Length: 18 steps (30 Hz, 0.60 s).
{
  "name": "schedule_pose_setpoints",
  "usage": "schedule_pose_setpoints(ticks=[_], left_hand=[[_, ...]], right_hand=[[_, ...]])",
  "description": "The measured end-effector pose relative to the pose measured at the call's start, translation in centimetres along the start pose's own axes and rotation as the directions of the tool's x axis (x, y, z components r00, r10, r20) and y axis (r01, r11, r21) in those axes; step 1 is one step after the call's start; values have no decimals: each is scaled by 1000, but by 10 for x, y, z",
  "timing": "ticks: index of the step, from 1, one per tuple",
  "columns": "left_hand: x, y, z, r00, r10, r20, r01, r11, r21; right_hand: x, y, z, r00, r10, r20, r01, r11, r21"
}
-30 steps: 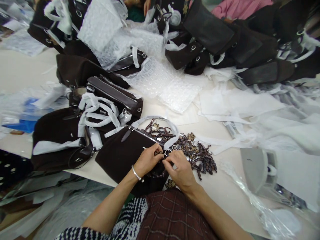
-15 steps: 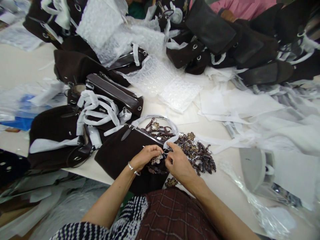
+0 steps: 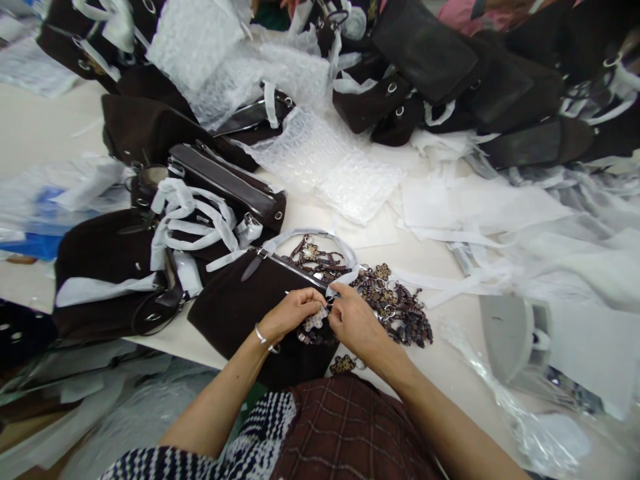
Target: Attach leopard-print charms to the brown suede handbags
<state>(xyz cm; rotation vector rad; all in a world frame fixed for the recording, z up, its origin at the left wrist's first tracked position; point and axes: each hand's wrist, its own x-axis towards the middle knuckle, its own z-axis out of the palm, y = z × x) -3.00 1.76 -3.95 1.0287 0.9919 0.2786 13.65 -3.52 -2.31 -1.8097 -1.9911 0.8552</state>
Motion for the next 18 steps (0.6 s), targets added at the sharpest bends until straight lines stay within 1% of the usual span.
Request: schedule_pose_setpoints(ticks=[4,6,8,10,12,15,18], left_hand=[[4,-5,1,996,42,-84,-38,998,45],[7,-9,3,992,38,-124,-34,999,34],[7,-12,5,990,10,-140,-8,1000,9],[6,-12,5,991,-49,-125,47,999,-20],[3,-11,5,991,-86,-102,84,996,-15],[-1,-8,4,993,-96,-71,100,994,51],[0,-6,2,997,-70,-41,74,991,109]], right_hand=[[-5,5,4,996,-14,-88,19,998,53],[-8,7,6,992,-35,-120,44,997,71],[-10,8,7,991,-62,-122,72,994,84],[-12,9,6,989,-98,-108,108,990,94],[-12,9,6,988,-119,-98,128,987,99],[-10,11,7,989,-123,-85,130,987,89],[-8,14,8,988,-144,-53,148,986,75]])
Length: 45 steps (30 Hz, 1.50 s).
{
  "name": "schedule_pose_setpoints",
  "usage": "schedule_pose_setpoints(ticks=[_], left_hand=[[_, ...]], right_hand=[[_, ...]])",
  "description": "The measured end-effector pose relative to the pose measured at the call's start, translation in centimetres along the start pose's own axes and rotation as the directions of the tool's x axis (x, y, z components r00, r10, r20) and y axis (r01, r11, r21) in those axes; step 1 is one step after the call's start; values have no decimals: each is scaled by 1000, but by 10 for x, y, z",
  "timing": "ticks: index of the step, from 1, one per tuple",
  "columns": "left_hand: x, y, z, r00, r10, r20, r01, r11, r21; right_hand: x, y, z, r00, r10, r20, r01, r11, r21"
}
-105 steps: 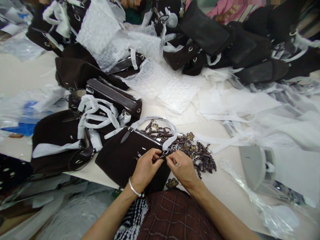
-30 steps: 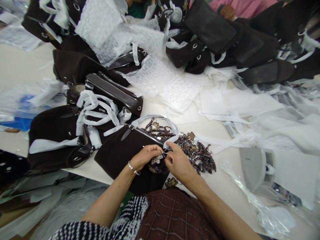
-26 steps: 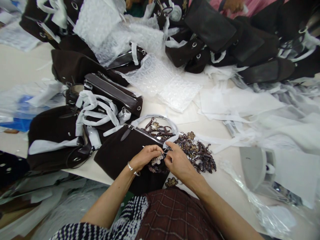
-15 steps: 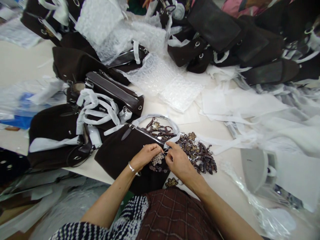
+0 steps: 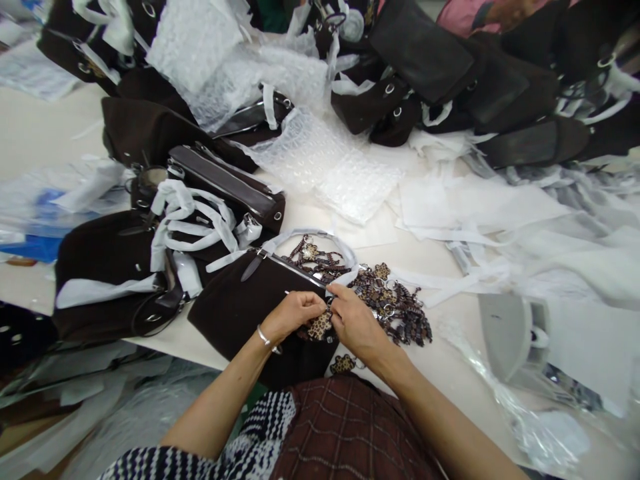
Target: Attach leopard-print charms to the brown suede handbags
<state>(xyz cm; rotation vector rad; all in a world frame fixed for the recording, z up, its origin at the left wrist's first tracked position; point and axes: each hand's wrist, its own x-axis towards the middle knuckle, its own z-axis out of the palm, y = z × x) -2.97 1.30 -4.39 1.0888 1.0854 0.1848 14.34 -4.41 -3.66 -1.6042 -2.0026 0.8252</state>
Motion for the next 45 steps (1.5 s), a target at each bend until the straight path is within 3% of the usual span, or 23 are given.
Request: schedule_pose_setpoints(ticks=[13,21,23,25,29,32,36,38,42,45], left_hand=[[3,5,-11,997,69,22,-69,998,0],[3,22,-15,978,187,93,-204,949,239],[-1,27,-13,958,279,68,-285,888,362],[-7,30,-7,908,417,28,-374,782,499],[-17,28,7,791,610,45,-492,592,638],[-18,22,15,778,629,1,-520,642,563],[-15,17,18,829,542,-134,-439,782,442],[-17,19,17,819,540,-193,-420,794,440],[-27,26,17,733,598,-324,-481,793,374],[-28,30,16,752,531,-392,-480,847,228]], right_hand=[[-2,6,1,999,-23,-31,24,999,46],[0,6,1,1000,2,-25,0,998,59],[-2,2,2,998,-11,-56,14,999,52],[-7,-3,3,995,2,-100,6,997,81],[-20,-8,3,942,219,-253,-148,951,270],[-25,-7,1,859,440,-263,-291,841,455],[-21,-4,-4,817,564,-117,-432,734,523],[-17,-4,-7,818,568,-91,-456,736,500],[-9,-5,-12,852,516,-85,-412,762,500],[-4,-3,-14,875,483,-38,-407,775,484]])
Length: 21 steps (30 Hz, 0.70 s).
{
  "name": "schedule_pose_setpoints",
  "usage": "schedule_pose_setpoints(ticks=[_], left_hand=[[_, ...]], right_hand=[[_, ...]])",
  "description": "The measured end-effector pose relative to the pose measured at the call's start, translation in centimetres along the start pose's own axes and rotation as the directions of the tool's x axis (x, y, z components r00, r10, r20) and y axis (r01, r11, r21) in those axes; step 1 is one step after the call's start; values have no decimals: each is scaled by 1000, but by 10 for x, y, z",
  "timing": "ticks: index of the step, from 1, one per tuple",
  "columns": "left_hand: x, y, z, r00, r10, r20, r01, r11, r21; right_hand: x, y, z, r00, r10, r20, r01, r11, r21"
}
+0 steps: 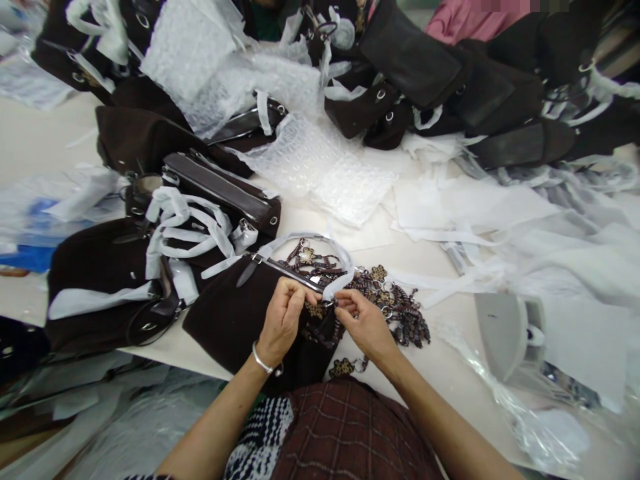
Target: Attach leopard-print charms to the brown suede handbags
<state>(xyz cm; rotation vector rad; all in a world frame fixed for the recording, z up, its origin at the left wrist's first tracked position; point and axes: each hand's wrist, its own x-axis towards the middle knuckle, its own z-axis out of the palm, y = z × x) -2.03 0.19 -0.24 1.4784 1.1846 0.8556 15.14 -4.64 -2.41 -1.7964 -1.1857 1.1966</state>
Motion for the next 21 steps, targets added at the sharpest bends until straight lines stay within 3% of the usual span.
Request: schedule_pose_setpoints(ticks=[5,9,12,15,18,21], left_hand=[[11,-13,2,987,-154,53,152,987,50],[16,-17,3,967,-180,181,153,976,155],[15,-13,4,952,-117,283,47,969,243],[12,-8,7,942,-14,336,-130,907,401],[11,-5,10,899,44,436,-298,791,534],[15,-7,12,857,43,513,-363,757,543]], right_hand=[[2,-4,-3,997,-19,79,27,993,-113],[-8,-9,-3,997,-43,70,55,981,-183],[-14,-9,0,1000,-8,12,10,995,-99],[-15,-5,7,996,86,-19,-83,988,131],[-13,2,13,979,205,-14,-184,906,382],[-8,8,14,960,279,25,-253,827,502]])
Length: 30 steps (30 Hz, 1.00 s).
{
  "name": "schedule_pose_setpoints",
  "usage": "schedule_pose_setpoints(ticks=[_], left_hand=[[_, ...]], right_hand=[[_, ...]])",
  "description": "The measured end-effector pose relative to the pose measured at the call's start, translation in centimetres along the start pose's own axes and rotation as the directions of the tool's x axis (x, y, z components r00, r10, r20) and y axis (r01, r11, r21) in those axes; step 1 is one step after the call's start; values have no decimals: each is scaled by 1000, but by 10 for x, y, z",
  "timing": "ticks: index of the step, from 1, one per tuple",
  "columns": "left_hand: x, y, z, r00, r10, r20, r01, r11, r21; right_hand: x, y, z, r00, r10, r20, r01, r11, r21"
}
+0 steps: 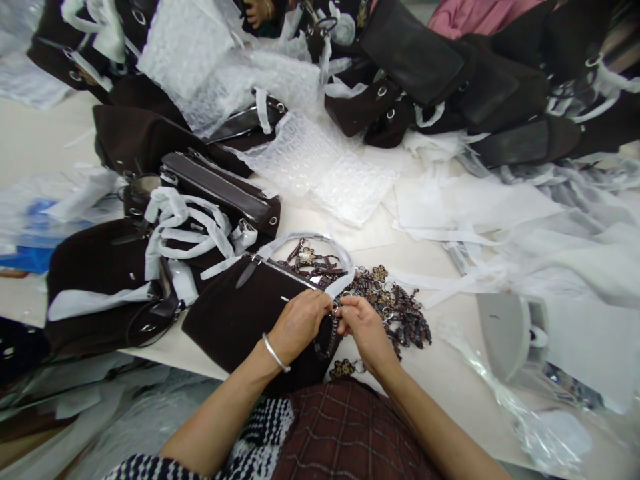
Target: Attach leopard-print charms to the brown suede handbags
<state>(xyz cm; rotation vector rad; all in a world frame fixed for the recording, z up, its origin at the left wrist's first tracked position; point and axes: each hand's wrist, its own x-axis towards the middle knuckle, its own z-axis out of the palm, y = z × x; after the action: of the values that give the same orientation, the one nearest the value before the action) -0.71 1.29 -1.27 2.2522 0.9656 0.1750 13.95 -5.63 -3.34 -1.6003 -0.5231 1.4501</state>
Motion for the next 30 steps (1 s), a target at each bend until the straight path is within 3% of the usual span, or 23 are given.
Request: schedule_pose_setpoints(ticks=[3,7,10,13,18,25,30], left_hand=[[6,-4,0,999,9,40,-9,1000,-18],[10,-8,2,998,14,56,-14,1000,-5],[8,-9,6,1000,-19,-8,18,998,-59],[5,-10,13,987,-136,-80,123,981,-149],[5,-7,20,964,-242,-112,200,935,-293],[0,-12,26,927,-305,-218,250,936,-247],[-1,-12,36,895,-371,-249,281,901,-332]], right_hand=[[6,-3,-4,994,92,58,-94,995,32],[13,-13,-10,977,167,131,-160,985,-61],[16,-16,-11,979,144,141,-127,984,-121],[17,-15,-11,982,106,155,-85,987,-137],[21,-15,-11,982,105,158,-75,981,-181],[23,-16,-9,986,85,141,-50,971,-234],[25,-14,-9,990,75,120,-39,960,-277]])
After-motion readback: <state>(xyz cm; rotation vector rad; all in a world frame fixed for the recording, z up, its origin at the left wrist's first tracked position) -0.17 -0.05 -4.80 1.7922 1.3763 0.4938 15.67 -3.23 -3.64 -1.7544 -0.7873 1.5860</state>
